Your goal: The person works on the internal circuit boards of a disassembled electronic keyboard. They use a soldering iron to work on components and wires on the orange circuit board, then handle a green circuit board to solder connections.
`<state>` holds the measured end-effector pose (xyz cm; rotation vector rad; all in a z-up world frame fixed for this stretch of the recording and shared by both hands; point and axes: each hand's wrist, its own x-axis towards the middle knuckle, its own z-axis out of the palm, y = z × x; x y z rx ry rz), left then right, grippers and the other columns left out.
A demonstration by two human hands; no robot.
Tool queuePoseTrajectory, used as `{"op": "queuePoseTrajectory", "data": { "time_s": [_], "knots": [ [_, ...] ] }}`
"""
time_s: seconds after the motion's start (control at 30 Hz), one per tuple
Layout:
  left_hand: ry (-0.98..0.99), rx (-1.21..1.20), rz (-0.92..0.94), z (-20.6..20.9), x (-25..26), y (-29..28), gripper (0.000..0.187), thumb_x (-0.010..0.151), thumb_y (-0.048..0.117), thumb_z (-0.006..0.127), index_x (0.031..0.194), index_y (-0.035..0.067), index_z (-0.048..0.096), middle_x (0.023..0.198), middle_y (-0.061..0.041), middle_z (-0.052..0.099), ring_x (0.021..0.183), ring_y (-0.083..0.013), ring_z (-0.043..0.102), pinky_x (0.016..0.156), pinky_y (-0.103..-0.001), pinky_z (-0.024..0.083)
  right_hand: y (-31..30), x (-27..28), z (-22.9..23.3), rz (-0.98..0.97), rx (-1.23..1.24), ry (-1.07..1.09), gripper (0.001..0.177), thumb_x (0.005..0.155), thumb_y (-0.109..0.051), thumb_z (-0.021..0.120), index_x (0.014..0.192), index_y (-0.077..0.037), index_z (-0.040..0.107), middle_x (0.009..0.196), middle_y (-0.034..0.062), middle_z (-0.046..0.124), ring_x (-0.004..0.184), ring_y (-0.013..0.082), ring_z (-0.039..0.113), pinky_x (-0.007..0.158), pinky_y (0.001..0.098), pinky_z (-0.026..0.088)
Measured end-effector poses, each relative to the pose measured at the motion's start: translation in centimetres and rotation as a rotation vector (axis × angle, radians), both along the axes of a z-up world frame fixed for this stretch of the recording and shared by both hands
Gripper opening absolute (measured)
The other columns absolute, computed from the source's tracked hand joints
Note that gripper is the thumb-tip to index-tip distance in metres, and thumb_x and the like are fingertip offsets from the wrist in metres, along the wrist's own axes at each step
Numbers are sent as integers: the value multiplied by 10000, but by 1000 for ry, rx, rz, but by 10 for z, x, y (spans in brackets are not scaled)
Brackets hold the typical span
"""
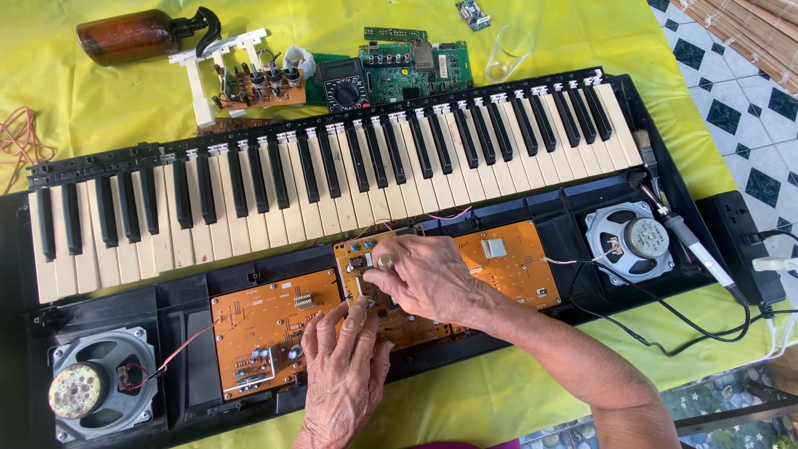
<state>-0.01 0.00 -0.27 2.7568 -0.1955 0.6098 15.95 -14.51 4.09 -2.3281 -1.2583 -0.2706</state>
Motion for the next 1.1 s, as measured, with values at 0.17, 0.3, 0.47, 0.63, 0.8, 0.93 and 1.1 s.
{"op": "queuePoseTrajectory", "data": {
  "time_s": [0.17, 0.3, 0.47, 0.63, 0.8, 0.93, 1.1],
  "knots": [
    [-15, -14, -11, 3, 1, 0, 370, 946, 317, 655, 1235, 86, 653, 1430, -74, 578, 1191, -322, 550, 1060, -565, 396, 20, 13, 8, -54, -86, 82, 320, 1024, -399, 621, 911, -116, 524, 573, 4, 541, 469, 203, 527, 449, 368, 390],
    [-19, -16, -11, 2, 1, 0, 361, 936, 305, 665, 1221, 84, 655, 1419, -71, 586, 1163, -316, 557, 1054, -561, 398, 31, 19, 2, -140, -190, 139, 325, 994, -408, 602, 920, -96, 545, 605, 47, 642, 532, 329, 634, 478, 461, 425],
    [-19, -23, -17, 2, 1, 1, 355, 943, 308, 664, 1214, 79, 658, 1425, -86, 582, 1165, -319, 558, 1056, -558, 398, 40, 21, -3, -119, -174, 96, 304, 986, -383, 614, 916, -97, 539, 539, 37, 604, 469, 309, 588, 446, 447, 409],
    [-13, -38, -17, 1, 1, 1, 356, 942, 305, 663, 1220, 83, 657, 1435, -78, 579, 1161, -319, 553, 1056, -563, 398, 48, 22, -12, -157, -251, 181, 287, 968, -408, 588, 990, -126, 546, 605, 83, 677, 560, 406, 648, 527, 517, 470],
    [-23, -47, -22, -1, 1, 1, 338, 947, 305, 664, 1197, 77, 665, 1435, -80, 583, 1136, -324, 563, 1032, -575, 409, 48, 20, -14, -149, -202, 179, 275, 948, -398, 627, 980, -138, 545, 615, 64, 675, 577, 385, 649, 533, 515, 468],
    [-29, -34, -22, 2, 1, 1, 356, 945, 288, 663, 1227, 71, 655, 1423, -83, 589, 1133, -318, 567, 1053, -576, 404, 49, 20, -15, -159, -207, 156, 313, 952, -448, 640, 963, -158, 521, 660, 54, 697, 621, 388, 670, 520, 513, 456],
    [-15, -28, -16, -3, 0, 1, 379, 934, 304, 674, 1246, 89, 650, 1436, -67, 587, 1118, -312, 568, 1026, -559, 406, 39, 26, 6, -85, -14, 97, 329, 1004, -416, 650, 870, -145, 518, 522, -35, 469, 415, 151, 449, 423, 345, 382]
  ]
}}
